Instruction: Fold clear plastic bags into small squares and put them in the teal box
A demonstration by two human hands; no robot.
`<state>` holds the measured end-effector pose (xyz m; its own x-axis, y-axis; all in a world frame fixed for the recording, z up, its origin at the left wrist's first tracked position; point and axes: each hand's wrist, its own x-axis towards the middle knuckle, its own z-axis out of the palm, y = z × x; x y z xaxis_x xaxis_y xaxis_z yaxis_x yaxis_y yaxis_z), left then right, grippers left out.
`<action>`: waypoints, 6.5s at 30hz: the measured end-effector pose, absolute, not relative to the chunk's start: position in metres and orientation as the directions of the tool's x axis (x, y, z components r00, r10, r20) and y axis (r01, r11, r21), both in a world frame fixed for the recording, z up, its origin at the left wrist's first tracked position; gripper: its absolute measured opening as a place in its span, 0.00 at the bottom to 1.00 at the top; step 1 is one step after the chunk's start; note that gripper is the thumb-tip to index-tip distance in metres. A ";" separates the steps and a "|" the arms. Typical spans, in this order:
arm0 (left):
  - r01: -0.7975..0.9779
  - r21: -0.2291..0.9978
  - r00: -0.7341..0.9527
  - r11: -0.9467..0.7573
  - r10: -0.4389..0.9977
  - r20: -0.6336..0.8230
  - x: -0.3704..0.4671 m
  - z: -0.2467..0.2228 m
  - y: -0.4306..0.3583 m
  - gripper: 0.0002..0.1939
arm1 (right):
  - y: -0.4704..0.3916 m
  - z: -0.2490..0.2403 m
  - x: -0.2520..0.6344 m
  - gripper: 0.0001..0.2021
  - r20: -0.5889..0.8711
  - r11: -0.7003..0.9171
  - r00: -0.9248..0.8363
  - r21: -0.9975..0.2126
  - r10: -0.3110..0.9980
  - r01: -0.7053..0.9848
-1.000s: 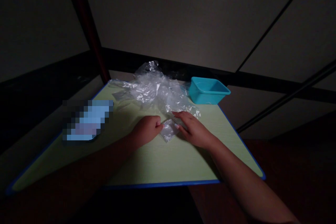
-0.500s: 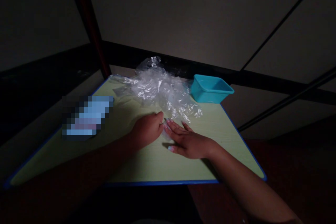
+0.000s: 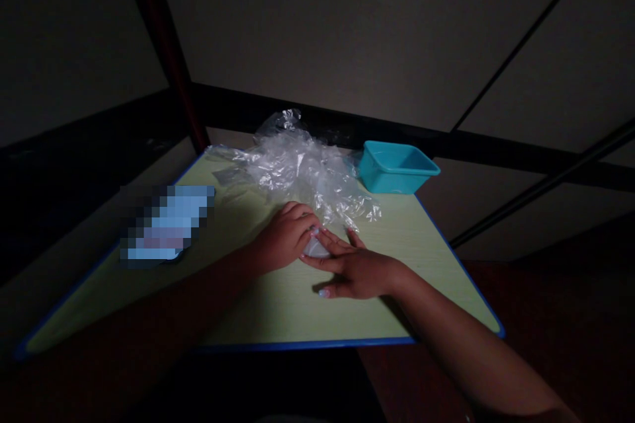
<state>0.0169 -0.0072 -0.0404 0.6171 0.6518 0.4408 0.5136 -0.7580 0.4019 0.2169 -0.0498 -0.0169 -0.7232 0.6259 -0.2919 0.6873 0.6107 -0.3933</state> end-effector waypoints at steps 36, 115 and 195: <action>0.705 0.085 0.686 -0.704 0.707 0.172 -0.001 -0.051 0.006 0.31 | -0.031 -0.021 0.218 0.17 0.187 0.625 -0.597 -0.291 0.780 0.725; 0.492 0.320 0.719 -0.810 0.585 0.375 0.007 -0.041 -0.001 0.09 | -0.031 -0.020 0.224 0.10 0.239 0.633 -0.586 -0.297 0.774 0.715; 0.112 0.908 0.549 -0.403 0.787 0.281 0.017 -0.034 -0.007 0.17 | -0.035 -0.012 0.223 0.11 0.623 0.775 -0.460 -0.517 0.632 0.364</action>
<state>0.0167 -0.0073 -0.0342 0.5488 0.7873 0.2810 0.1123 -0.4026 0.9085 0.2233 -0.0350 -0.0118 -0.4602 0.6321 0.6235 0.3639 0.7748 -0.5169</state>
